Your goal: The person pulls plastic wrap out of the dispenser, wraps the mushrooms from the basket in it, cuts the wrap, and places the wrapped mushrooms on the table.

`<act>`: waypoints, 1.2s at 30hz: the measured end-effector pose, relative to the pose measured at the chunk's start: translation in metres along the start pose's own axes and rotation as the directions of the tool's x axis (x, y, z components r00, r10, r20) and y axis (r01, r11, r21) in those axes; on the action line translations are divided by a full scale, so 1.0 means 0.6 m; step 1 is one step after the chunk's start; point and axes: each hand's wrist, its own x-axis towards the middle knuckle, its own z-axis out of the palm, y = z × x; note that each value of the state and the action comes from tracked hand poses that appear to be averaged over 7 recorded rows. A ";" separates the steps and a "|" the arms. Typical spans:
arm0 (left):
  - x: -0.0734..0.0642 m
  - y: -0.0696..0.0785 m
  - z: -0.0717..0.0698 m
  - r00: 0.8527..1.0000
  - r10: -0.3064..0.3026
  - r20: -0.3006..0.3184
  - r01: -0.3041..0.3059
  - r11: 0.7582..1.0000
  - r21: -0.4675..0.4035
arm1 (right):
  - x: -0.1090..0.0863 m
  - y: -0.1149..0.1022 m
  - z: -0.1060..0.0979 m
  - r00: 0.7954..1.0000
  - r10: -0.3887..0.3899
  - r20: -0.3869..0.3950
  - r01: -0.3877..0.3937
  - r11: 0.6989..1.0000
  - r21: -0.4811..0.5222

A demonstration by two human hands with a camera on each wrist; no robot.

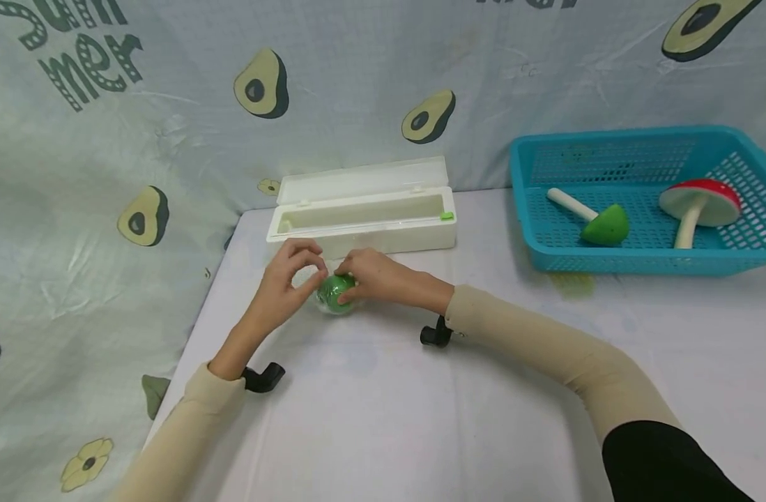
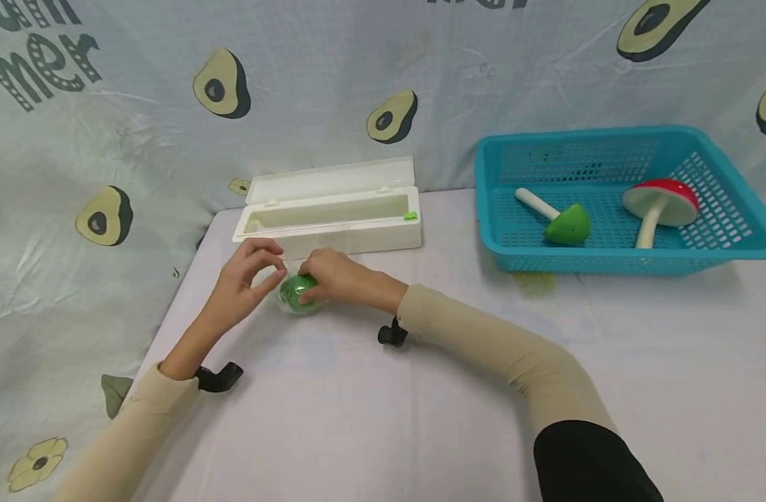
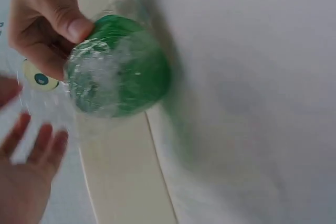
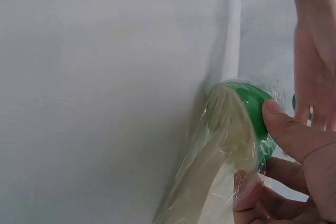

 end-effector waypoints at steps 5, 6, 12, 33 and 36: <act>-0.025 -0.004 0.005 0.968 0.188 0.165 -0.197 0.980 0.035 | 0.006 0.007 -0.004 0.999 0.048 -0.023 -0.047 0.997 0.069; -0.027 -0.006 0.007 0.965 0.190 0.179 -0.201 0.979 0.044 | 0.006 0.009 -0.004 0.998 0.051 -0.029 -0.049 0.996 0.080; -0.027 -0.005 0.016 0.980 0.117 0.160 -0.136 0.984 0.112 | 0.000 0.014 -0.017 1.000 0.027 0.008 -0.028 0.997 0.072; -0.004 0.029 0.003 0.879 -0.371 0.299 0.318 0.924 0.213 | -0.018 0.028 -0.135 0.994 -0.086 -0.072 0.074 0.985 -0.153; -0.001 0.031 0.005 0.881 -0.361 0.306 0.293 0.924 0.246 | -0.035 0.019 -0.124 0.985 -0.138 -0.106 0.120 0.980 -0.156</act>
